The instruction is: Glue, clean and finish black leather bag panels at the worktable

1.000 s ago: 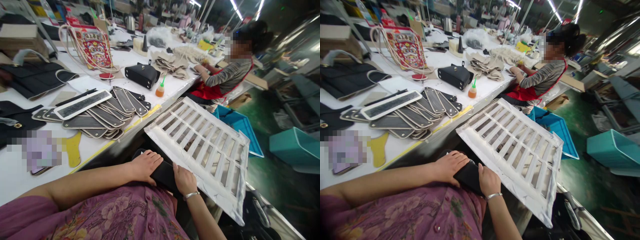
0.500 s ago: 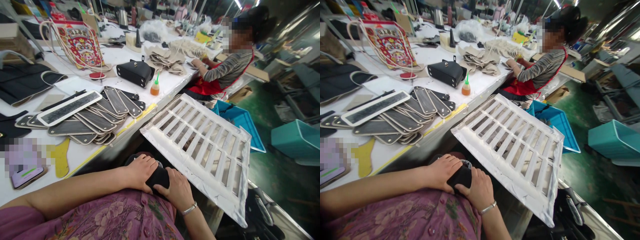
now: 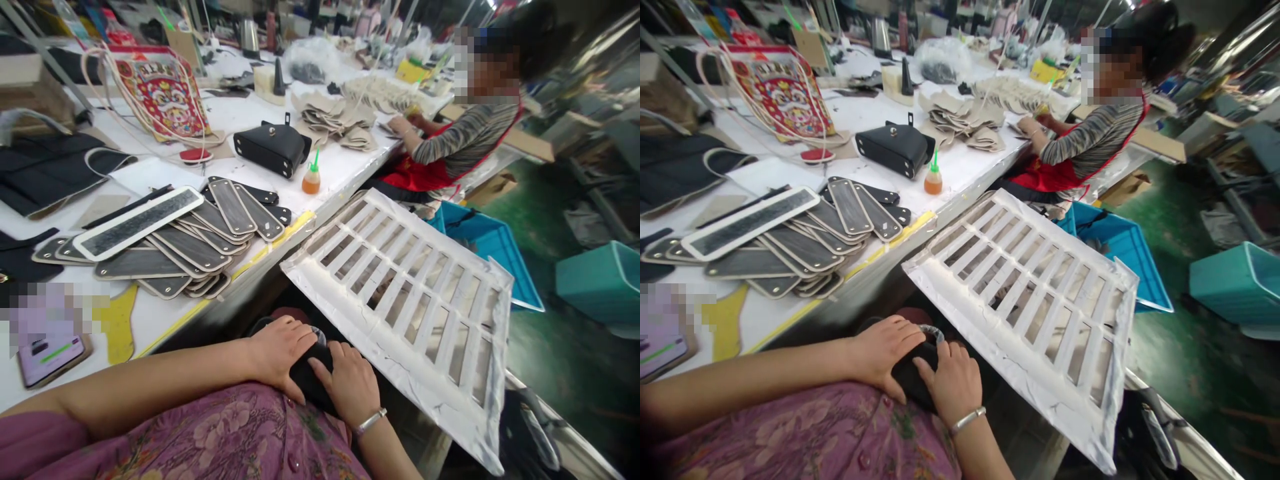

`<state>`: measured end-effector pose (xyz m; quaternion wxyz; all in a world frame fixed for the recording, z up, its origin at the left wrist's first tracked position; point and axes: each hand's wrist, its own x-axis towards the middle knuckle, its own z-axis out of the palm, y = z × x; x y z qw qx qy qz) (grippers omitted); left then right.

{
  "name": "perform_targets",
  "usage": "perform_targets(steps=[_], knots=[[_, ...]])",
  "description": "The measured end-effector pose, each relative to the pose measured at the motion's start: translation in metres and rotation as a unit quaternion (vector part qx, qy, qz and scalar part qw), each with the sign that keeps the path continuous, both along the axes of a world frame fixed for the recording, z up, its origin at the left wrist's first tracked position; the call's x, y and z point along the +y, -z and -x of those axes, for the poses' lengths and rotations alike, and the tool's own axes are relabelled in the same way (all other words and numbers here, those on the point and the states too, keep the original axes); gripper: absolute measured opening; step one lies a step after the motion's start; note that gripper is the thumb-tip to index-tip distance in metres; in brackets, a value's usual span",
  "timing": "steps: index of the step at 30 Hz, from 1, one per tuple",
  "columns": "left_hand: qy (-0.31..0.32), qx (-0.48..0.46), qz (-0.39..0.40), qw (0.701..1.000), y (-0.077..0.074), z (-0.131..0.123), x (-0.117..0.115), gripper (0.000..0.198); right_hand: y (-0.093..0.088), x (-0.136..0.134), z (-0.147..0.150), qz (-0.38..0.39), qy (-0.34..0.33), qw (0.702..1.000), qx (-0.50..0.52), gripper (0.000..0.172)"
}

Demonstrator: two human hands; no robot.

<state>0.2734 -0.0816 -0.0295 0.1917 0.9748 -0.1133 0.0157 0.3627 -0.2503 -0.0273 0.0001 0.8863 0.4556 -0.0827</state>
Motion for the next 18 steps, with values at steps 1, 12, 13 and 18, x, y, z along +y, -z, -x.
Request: perform_targets(steps=[1, 12, 13, 18], knots=[[0.002, -0.007, 0.006, 1.000, 0.000, 0.000, 0.000, 0.088, 0.001, 0.000, 0.002, -0.005, 0.004, 1.000, -0.018, 0.038], [-0.033, -0.042, -0.101, 0.993, 0.013, -0.009, -0.011, 0.028, 0.008, 0.007, 0.005, 0.030, 0.049, 0.998, 0.009, 0.037], [-0.041, -0.041, -0.099, 0.993, 0.014, -0.010, -0.011, 0.028, 0.008, 0.008, 0.004, 0.030, 0.057, 0.998, 0.008, 0.039], [-0.068, -0.028, -0.095, 0.993, 0.016, -0.013, -0.012, 0.032, 0.008, 0.012, 0.000, 0.028, 0.078, 0.997, 0.002, 0.044]])
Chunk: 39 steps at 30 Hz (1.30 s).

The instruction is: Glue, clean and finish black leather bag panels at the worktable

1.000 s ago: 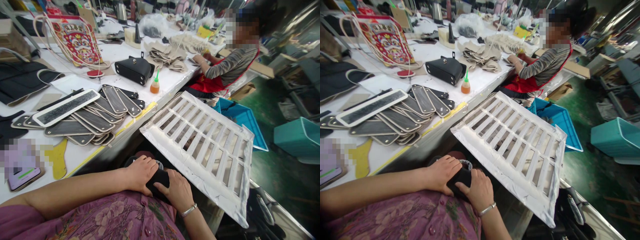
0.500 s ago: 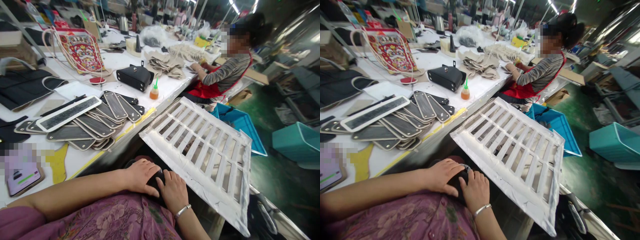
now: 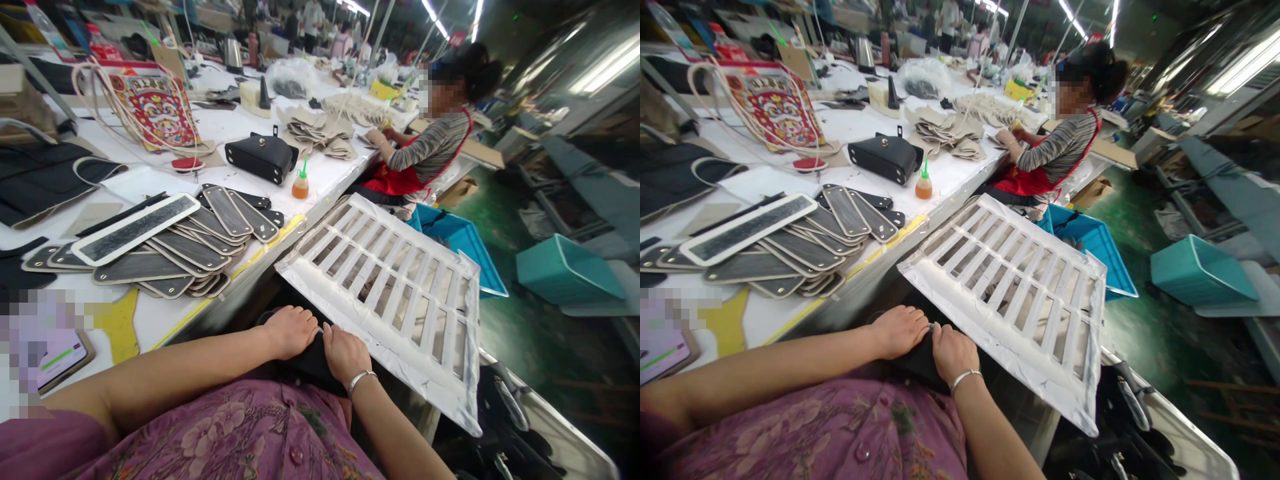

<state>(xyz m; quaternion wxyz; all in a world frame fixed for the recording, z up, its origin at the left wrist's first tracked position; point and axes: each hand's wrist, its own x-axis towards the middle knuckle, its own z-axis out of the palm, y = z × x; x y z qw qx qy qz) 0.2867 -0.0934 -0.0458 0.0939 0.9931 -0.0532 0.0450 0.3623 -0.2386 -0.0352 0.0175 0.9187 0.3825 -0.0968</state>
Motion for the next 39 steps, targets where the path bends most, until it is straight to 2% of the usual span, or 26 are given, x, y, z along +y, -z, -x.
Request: perform_targets(steps=[8, 10, 13, 15, 18, 20, 23, 25, 29, 32, 34, 39], knots=[[-0.005, 0.039, 0.002, 0.999, -0.011, 0.007, -0.005, 0.038, -0.010, -0.004, 0.012, -0.025, 0.017, 1.000, 0.007, 0.041], [0.006, 0.060, 0.003, 0.998, -0.014, 0.010, 0.003, 0.039, -0.013, -0.017, 0.010, -0.038, 0.027, 0.999, 0.024, 0.042], [0.045, 0.110, 0.019, 0.993, -0.019, 0.015, 0.029, 0.038, -0.017, -0.049, 0.003, -0.053, 0.055, 0.994, 0.076, 0.061], [0.061, 0.166, 0.077, 0.981, -0.023, 0.020, 0.051, 0.042, -0.016, -0.074, 0.000, -0.069, 0.083, 0.986, 0.128, 0.074], [0.044, 0.267, 0.216, 0.938, -0.028, 0.028, 0.079, 0.048, -0.014, -0.100, 0.001, -0.126, 0.115, 0.960, 0.223, 0.082], [0.033, 0.299, 0.272, 0.914, -0.029, 0.030, 0.089, 0.048, -0.012, -0.105, 0.003, -0.151, 0.125, 0.947, 0.253, 0.085], [0.009, 0.299, 0.276, 0.914, -0.028, 0.028, 0.091, 0.052, -0.013, -0.092, 0.000, -0.132, 0.134, 0.954, 0.233, 0.088], [-0.008, 0.299, 0.269, 0.916, -0.025, 0.026, 0.090, 0.055, -0.013, -0.074, -0.005, -0.123, 0.133, 0.959, 0.220, 0.084], [-0.017, 0.281, 0.305, 0.910, -0.021, 0.026, 0.089, 0.047, -0.014, -0.033, -0.016, -0.107, 0.092, 0.963, 0.229, 0.060], [-0.016, 0.280, 0.341, 0.897, -0.021, 0.030, 0.085, 0.047, -0.016, -0.021, -0.021, -0.101, 0.064, 0.961, 0.248, 0.045], [-0.017, 0.281, 0.344, 0.896, -0.021, 0.033, 0.081, 0.049, -0.017, -0.028, -0.023, -0.107, 0.056, 0.957, 0.263, 0.039], [-0.029, 0.270, 0.326, 0.905, -0.021, 0.035, 0.075, 0.051, -0.016, -0.073, -0.027, -0.136, 0.069, 0.948, 0.281, 0.030]])
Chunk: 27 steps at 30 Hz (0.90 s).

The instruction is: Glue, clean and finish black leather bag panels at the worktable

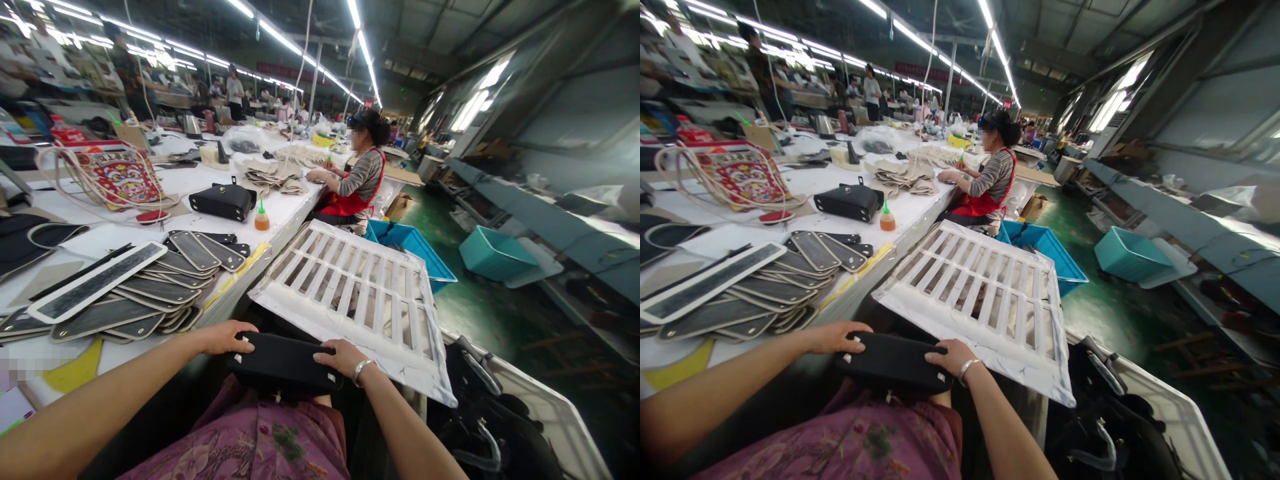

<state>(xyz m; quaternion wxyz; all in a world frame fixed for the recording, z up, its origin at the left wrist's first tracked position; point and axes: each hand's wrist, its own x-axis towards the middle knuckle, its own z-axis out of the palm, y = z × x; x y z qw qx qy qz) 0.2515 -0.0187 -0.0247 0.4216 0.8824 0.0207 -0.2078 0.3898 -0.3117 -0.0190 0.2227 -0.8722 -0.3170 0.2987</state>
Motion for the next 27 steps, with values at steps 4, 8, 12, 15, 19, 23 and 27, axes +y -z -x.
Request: perform_targets(steps=[4, 8, 12, 15, 19, 23, 27], knots=[[0.025, 0.002, -0.076, 0.997, -0.010, -0.004, -0.004, 0.049, 0.002, -0.010, -0.001, -0.016, 0.027, 0.999, -0.006, 0.028], [0.032, -0.097, -0.238, 0.966, -0.022, -0.014, -0.046, 0.071, 0.003, -0.009, 0.004, -0.034, 0.073, 0.997, -0.015, 0.049], [0.086, -0.127, -0.254, 0.955, -0.017, -0.031, -0.109, 0.073, 0.011, -0.026, 0.013, -0.071, 0.107, 0.991, 0.043, 0.088], [0.104, -0.119, -0.256, 0.954, -0.011, -0.045, -0.135, 0.063, 0.023, -0.035, 0.021, -0.122, 0.141, 0.977, 0.101, 0.079], [0.127, -0.087, -0.241, 0.958, -0.012, -0.058, -0.141, 0.067, 0.029, -0.038, 0.033, -0.187, 0.189, 0.941, 0.210, 0.060], [0.136, -0.078, -0.224, 0.962, -0.013, -0.065, -0.141, 0.068, 0.028, -0.051, 0.040, -0.251, 0.202, 0.900, 0.295, 0.050], [0.136, -0.077, -0.200, 0.967, -0.005, -0.072, -0.144, 0.057, 0.037, -0.060, 0.037, -0.274, 0.220, 0.888, 0.295, 0.050]])
